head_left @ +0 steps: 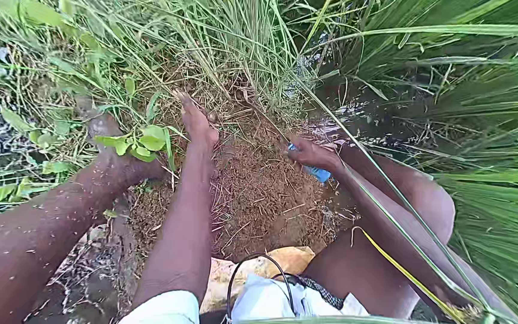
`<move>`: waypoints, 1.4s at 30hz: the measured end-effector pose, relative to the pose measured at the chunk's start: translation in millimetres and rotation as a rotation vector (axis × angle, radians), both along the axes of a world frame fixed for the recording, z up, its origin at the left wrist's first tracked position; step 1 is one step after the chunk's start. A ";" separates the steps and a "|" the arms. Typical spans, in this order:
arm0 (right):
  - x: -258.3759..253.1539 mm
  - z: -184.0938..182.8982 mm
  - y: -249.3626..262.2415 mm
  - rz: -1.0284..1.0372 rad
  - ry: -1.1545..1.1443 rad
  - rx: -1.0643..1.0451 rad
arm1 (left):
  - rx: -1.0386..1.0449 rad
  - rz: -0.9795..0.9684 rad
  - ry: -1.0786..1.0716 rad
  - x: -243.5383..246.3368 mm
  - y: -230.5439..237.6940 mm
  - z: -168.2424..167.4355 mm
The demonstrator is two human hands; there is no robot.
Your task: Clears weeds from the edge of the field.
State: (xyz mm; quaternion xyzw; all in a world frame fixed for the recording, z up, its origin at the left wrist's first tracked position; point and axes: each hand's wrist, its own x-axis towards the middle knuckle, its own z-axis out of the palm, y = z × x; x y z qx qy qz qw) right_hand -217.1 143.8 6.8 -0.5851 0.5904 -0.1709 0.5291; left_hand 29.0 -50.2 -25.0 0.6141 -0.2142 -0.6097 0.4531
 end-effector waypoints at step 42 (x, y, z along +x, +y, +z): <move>75.0 60.8 100.5 -0.376 -0.099 0.203 | -0.069 -0.119 -0.189 -38.9 31.8 23.8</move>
